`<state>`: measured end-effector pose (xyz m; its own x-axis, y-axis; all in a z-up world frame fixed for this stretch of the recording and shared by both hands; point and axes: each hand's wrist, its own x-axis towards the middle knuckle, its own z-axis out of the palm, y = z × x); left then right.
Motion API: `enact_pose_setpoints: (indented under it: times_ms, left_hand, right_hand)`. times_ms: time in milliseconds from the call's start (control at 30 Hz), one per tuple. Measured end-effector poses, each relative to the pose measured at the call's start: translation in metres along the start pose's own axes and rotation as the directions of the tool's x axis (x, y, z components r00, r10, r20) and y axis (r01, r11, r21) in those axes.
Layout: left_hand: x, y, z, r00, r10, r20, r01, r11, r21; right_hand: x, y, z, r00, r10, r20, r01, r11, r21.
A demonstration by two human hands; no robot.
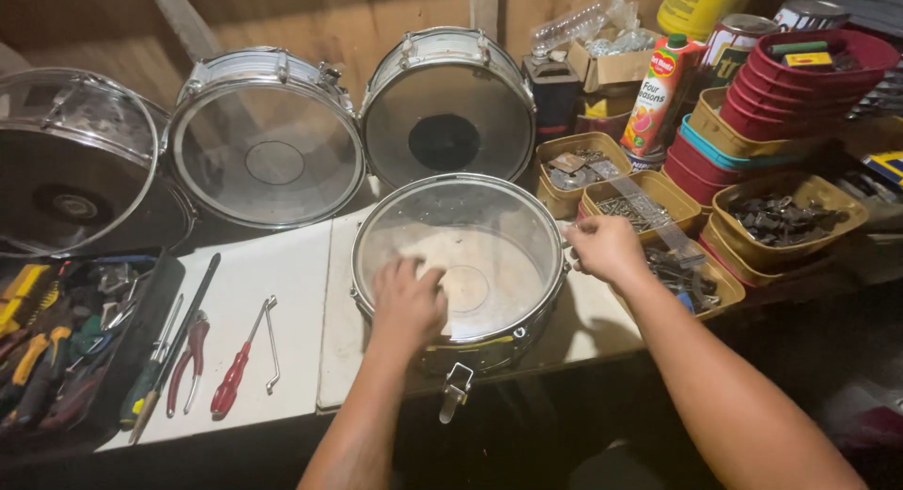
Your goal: The person tunes a snare drum by hand-tightening the lugs and then using a drum key to adjust the tension rods. They tap the drumhead to check the sound and later use a metal file on the drum's rim.
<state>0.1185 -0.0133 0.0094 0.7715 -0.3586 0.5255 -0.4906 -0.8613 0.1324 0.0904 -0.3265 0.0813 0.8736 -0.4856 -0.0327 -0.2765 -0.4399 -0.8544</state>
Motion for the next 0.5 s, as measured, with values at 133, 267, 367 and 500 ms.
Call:
enact_pose_setpoints:
  times_ms: [133, 267, 367, 500]
  left_hand:
    - [0.049, 0.002, 0.017, 0.97, -0.084, 0.23, 0.068, 0.995, 0.078]
    - [0.073, 0.005, 0.021, 0.944, -0.096, 0.315, 0.065, 0.992, 0.107]
    - [0.081, 0.004, 0.023, 0.945, -0.084, 0.316, 0.052, 0.993, 0.109]
    - [0.081, -0.006, 0.041, 0.939, -0.076, 0.336, 0.046, 0.994, 0.098]
  right_hand:
    - [-0.054, -0.014, -0.009, 0.991, -0.122, 0.054, 0.131, 0.963, -0.236]
    - [-0.065, 0.032, -0.011, 0.989, -0.122, 0.088, 0.142, 0.949, -0.28]
    - [-0.072, 0.052, -0.019, 0.994, -0.023, 0.109, 0.043, 0.981, -0.191]
    - [-0.086, 0.058, -0.027, 0.994, -0.007, 0.111, 0.021, 0.991, -0.13]
